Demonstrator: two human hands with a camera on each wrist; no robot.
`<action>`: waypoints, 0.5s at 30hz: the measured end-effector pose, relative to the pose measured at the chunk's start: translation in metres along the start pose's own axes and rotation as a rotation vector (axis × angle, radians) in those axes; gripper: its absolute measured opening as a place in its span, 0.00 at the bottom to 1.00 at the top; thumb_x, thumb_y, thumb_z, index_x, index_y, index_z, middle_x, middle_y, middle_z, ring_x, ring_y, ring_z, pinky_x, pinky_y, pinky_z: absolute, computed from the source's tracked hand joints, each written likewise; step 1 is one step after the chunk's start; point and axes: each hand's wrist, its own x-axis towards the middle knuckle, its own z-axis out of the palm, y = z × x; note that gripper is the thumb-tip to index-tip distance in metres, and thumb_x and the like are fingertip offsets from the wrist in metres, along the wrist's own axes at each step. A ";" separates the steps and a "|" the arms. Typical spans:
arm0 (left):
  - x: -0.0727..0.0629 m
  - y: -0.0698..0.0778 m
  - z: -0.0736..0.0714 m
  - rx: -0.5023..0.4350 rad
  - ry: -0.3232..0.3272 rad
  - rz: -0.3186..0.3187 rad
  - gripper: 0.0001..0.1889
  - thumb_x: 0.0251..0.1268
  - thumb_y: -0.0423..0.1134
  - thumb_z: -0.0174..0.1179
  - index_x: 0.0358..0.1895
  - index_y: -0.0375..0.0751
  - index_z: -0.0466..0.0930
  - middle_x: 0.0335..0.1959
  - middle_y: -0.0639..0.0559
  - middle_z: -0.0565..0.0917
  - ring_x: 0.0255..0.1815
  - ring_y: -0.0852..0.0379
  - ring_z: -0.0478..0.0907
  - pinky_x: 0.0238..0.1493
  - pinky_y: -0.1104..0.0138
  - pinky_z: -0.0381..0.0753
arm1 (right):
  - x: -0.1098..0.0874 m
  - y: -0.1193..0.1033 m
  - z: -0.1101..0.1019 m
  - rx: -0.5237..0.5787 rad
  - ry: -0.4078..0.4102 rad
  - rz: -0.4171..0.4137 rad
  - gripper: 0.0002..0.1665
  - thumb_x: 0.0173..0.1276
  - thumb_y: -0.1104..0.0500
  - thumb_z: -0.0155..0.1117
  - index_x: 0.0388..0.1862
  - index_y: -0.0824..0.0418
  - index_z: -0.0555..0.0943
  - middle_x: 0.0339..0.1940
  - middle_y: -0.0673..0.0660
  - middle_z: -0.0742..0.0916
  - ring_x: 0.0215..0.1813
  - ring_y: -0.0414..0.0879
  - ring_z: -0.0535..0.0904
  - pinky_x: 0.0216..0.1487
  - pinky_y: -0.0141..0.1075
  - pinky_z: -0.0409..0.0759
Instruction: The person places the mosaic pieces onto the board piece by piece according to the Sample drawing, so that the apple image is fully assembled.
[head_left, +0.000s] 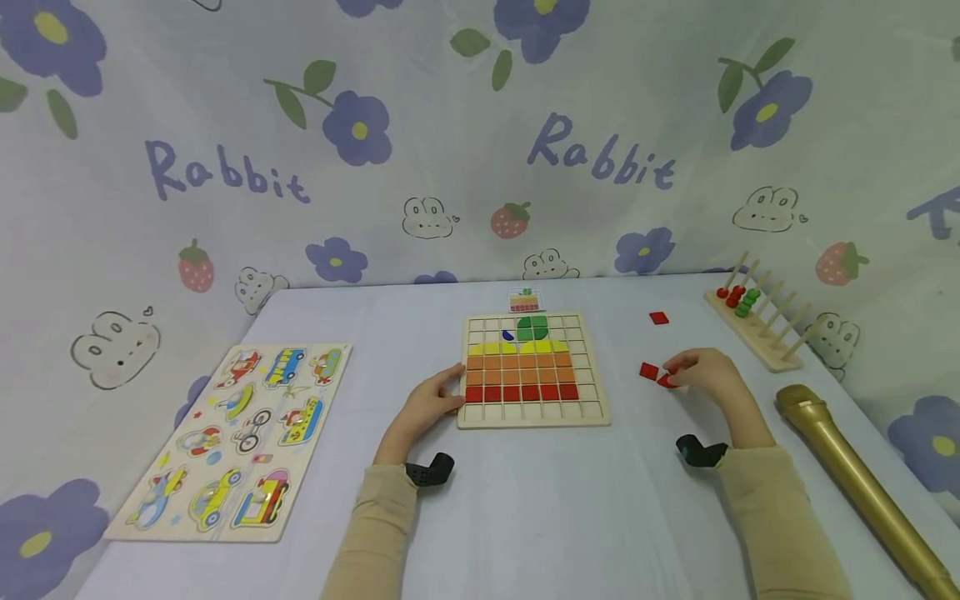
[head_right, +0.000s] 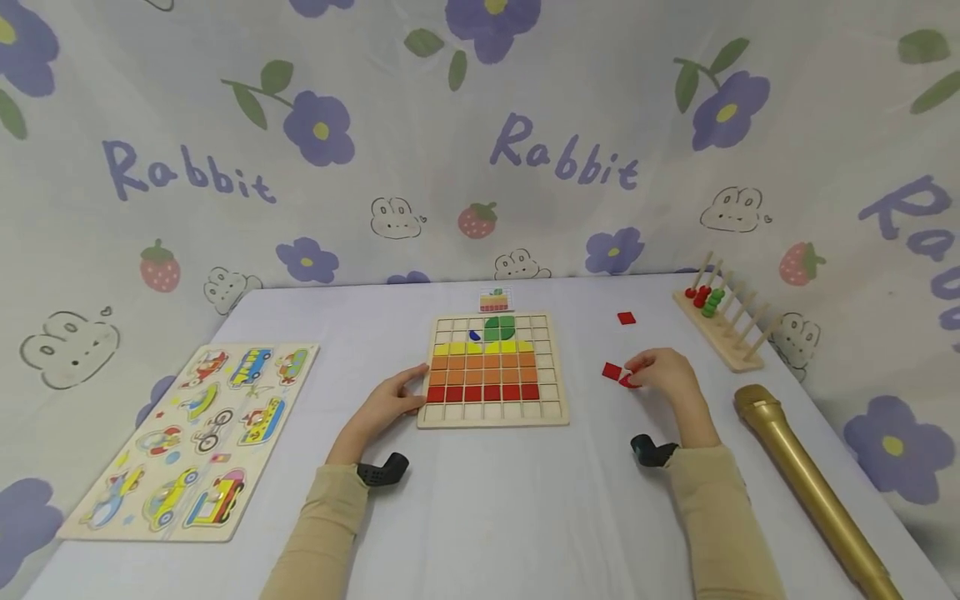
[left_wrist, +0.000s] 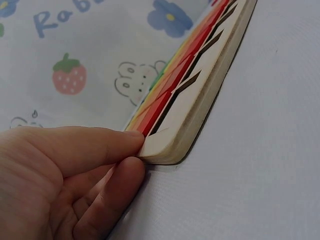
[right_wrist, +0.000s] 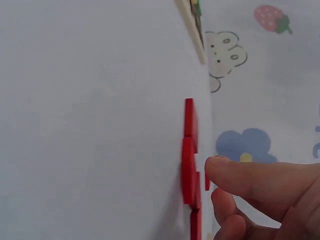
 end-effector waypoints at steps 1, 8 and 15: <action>0.000 0.000 -0.001 -0.003 0.002 -0.004 0.31 0.57 0.35 0.62 0.66 0.46 0.66 0.18 0.51 0.72 0.21 0.59 0.70 0.27 0.69 0.67 | 0.000 0.004 0.001 -0.018 -0.004 0.008 0.22 0.59 0.59 0.63 0.51 0.67 0.78 0.45 0.66 0.80 0.48 0.59 0.69 0.46 0.50 0.69; -0.001 -0.003 -0.002 0.008 0.009 -0.006 0.30 0.57 0.36 0.62 0.66 0.46 0.67 0.19 0.51 0.72 0.21 0.59 0.70 0.27 0.69 0.67 | 0.002 0.011 0.011 -0.088 0.035 0.013 0.23 0.56 0.60 0.66 0.50 0.68 0.77 0.42 0.67 0.79 0.43 0.58 0.70 0.42 0.46 0.69; -0.001 -0.002 0.000 0.006 0.002 0.006 0.30 0.57 0.36 0.62 0.66 0.46 0.67 0.19 0.51 0.73 0.21 0.59 0.69 0.27 0.68 0.68 | -0.001 0.007 0.011 -0.067 0.043 -0.005 0.17 0.54 0.62 0.67 0.39 0.69 0.74 0.35 0.63 0.79 0.40 0.56 0.70 0.38 0.43 0.69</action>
